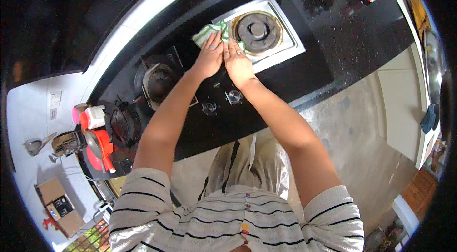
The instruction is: The person wipes the gas stovetop and the control panel of the range hood using a green and white cloth. They then rinse the cloth under running water in the sink. The task involves cleaning multiple surfaces in the kitchen.
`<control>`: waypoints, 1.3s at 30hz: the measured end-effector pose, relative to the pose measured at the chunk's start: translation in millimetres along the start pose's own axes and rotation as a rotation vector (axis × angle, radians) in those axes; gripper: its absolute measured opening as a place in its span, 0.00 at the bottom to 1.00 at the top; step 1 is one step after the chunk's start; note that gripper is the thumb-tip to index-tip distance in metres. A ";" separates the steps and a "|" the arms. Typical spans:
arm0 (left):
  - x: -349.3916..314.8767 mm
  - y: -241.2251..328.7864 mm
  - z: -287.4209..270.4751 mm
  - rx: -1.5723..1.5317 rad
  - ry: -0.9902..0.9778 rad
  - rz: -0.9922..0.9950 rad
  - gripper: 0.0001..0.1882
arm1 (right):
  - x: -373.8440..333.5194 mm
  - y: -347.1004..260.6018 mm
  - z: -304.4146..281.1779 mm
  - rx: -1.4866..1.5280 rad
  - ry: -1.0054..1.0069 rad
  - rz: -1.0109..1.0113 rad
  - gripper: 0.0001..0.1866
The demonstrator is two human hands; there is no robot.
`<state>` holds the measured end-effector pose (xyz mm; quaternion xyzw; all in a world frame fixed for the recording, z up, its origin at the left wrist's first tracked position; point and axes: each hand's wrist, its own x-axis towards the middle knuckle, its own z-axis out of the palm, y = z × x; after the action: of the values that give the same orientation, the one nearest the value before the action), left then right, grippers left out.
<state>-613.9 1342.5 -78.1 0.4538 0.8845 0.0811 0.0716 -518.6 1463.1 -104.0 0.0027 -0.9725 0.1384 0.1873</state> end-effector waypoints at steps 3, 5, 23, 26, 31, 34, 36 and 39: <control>-21.3 27.5 -9.4 -0.083 -0.023 0.081 0.23 | -42.6 13.1 -27.5 0.052 0.021 -0.092 0.25; -30.9 54.8 -17.1 -0.029 -0.037 0.107 0.22 | -59.7 28.8 -46.5 0.131 0.032 -0.115 0.22; 68.0 246.3 45.9 0.047 0.342 0.005 0.21 | -100.5 192.0 -133.7 0.077 0.008 0.251 0.23; 57.0 273.9 72.9 -0.216 0.250 -0.020 0.19 | -146.8 189.2 -159.6 0.028 -0.060 0.309 0.24; 8.0 335.6 80.7 -0.752 -0.233 -0.020 0.08 | -235.0 175.7 -207.2 0.263 -0.298 0.653 0.19; 18.6 305.0 32.8 -0.850 -0.138 0.367 0.08 | -193.3 176.7 -232.9 0.355 -0.279 0.608 0.19; 43.0 267.1 -32.4 -1.076 -0.054 -0.011 0.11 | -117.2 166.6 -234.6 0.314 -0.130 0.488 0.19; 74.8 181.7 -83.0 -1.332 0.047 -0.458 0.13 | -5.6 153.3 -203.5 0.377 -0.009 0.188 0.21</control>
<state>-529.9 1501.3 36.8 0.1139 0.7211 0.5982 0.3304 -448.2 1665.2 34.3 -0.0525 -0.9263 0.3346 0.1652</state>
